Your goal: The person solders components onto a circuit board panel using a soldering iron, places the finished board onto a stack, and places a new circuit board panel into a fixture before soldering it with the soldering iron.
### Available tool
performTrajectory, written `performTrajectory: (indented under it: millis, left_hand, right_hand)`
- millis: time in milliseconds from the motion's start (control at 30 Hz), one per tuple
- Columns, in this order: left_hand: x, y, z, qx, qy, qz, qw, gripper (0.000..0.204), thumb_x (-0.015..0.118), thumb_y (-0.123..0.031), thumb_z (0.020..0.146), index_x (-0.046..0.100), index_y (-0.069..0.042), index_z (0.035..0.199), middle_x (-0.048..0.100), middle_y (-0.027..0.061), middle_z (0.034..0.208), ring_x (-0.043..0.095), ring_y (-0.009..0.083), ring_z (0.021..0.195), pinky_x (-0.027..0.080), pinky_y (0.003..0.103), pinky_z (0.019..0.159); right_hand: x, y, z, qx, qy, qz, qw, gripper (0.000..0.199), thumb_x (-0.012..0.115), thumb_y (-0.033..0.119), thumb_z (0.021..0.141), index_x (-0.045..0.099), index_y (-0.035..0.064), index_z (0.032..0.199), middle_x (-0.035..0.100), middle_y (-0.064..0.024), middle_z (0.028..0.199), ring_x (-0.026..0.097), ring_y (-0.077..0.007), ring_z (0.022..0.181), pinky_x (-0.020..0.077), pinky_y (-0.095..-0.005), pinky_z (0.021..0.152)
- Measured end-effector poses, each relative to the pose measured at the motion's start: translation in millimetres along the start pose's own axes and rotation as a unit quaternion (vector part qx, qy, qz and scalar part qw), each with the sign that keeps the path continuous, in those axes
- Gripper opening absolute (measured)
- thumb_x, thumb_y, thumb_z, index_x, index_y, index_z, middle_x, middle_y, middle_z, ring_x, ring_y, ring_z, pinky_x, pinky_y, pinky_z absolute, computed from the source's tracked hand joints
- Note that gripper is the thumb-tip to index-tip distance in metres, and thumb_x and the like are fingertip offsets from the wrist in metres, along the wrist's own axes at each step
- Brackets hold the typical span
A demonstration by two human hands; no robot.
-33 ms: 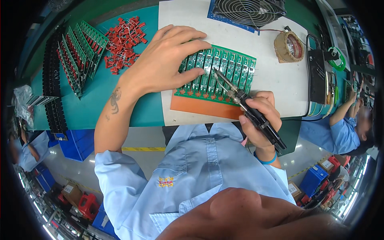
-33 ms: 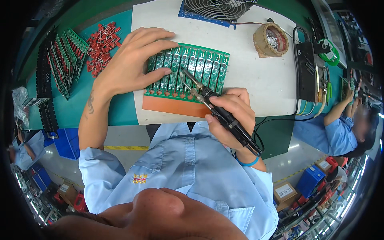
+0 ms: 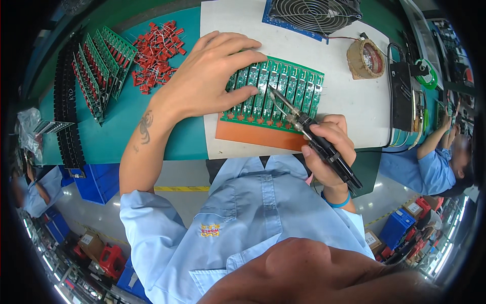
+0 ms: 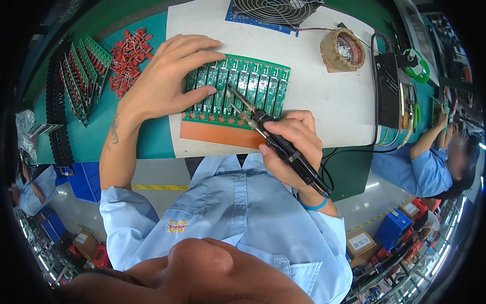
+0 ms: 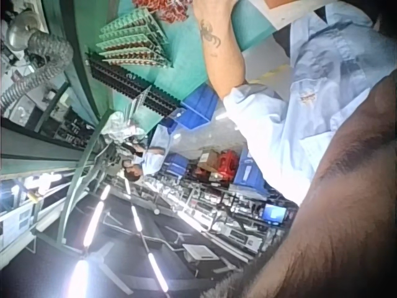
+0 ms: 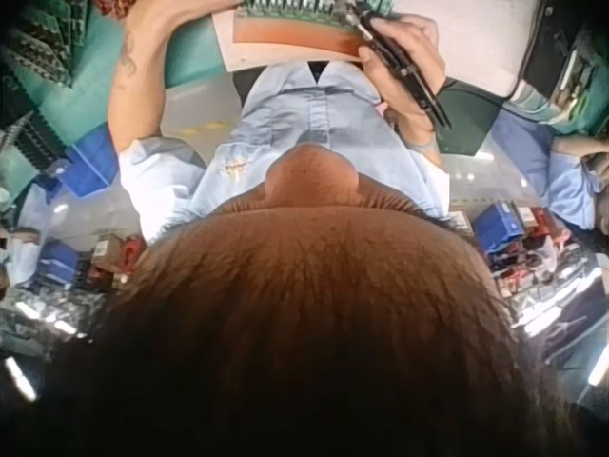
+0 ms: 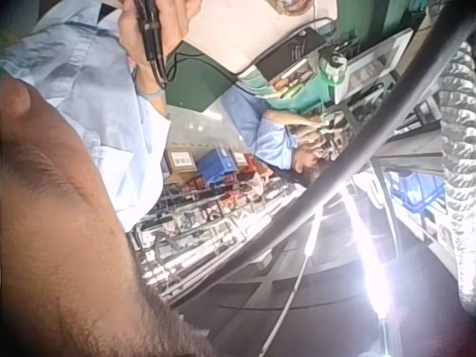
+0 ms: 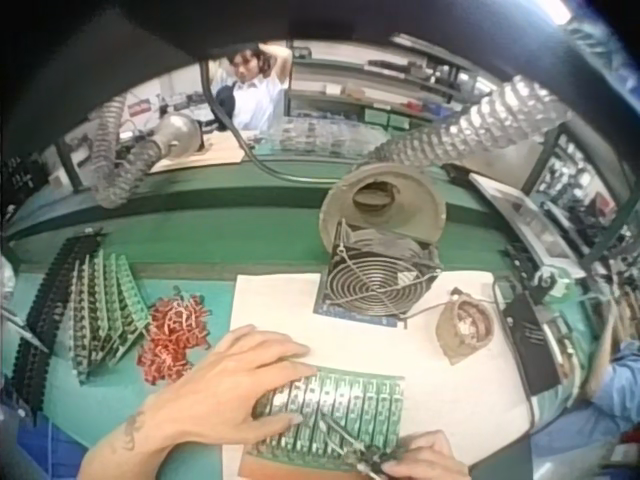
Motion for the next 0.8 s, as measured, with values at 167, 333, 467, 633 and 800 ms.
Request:
performTrajectory:
  millis: [167,333,467,633,800]
  left_hand:
    - [2.4,-2.5,1.2,0.002,-0.012,-0.01,1.0,0.044,0.086,-0.023,0.084,0.076,-0.013,0.125,0.07,0.0061,0.138,0.062,0.0271,0.133,0.038,0.048,0.123]
    - [5.3,-1.7,0.9,0.005,-0.026,-0.001,1.0,0.041,0.086,-0.024,0.084,0.077,-0.014,0.123,0.071,0.0053,0.137,0.062,0.0269,0.131,0.038,0.048,0.123]
    - [8.2,-0.3,0.3,0.003,-0.026,0.003,1.0,0.039,0.085,-0.024,0.085,0.077,-0.014,0.121,0.071,0.0042,0.135,0.062,0.0263,0.131,0.038,0.049,0.122]
    - [9.9,1.1,-0.1,-0.001,-0.026,0.0,1.0,0.037,0.085,-0.025,0.085,0.077,-0.014,0.119,0.071,0.0035,0.134,0.062,0.0257,0.131,0.038,0.049,0.122]
    - [9.9,1.2,-0.8,-0.003,-0.028,0.004,1.0,0.036,0.085,-0.025,0.085,0.077,-0.014,0.119,0.071,0.0032,0.133,0.061,0.0255,0.133,0.037,0.049,0.122]
  right_hand:
    - [0.6,0.8,3.0,-0.008,0.001,-0.004,1.0,0.045,0.083,0.002,0.071,0.077,0.0024,0.115,0.076,-0.0079,0.09,0.059,-0.0281,0.094,0.0495,-0.0399,0.095]
    - [-1.9,1.0,9.2,-0.002,0.012,-0.015,1.0,0.044,0.084,0.002,0.071,0.077,0.0021,0.115,0.076,-0.0084,0.091,0.059,-0.0279,0.094,0.0499,-0.0401,0.094]
    - [-2.1,-0.3,14.4,0.003,0.018,-0.02,1.0,0.043,0.084,0.003,0.071,0.077,0.0016,0.114,0.077,-0.0088,0.093,0.059,-0.0277,0.095,0.0499,-0.04,0.094]
    - [-1.8,-3.4,17.6,0.032,0.024,-0.003,0.999,0.043,0.083,0.002,0.07,0.078,0.0012,0.113,0.077,-0.0096,0.095,0.058,-0.0276,0.095,0.05,-0.0397,0.093]
    - [-3.0,-5.4,20.5,0.028,0.033,0.001,0.999,0.044,0.083,0.002,0.069,0.078,0.0005,0.113,0.078,-0.0102,0.096,0.058,-0.0276,0.096,0.0502,-0.0392,0.092]
Point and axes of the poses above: each hand's wrist, its own z-axis towards the middle knuckle, its own x-axis out of the palm, y = z × x, the point moved 6 cm from there along z, towards the middle knuckle
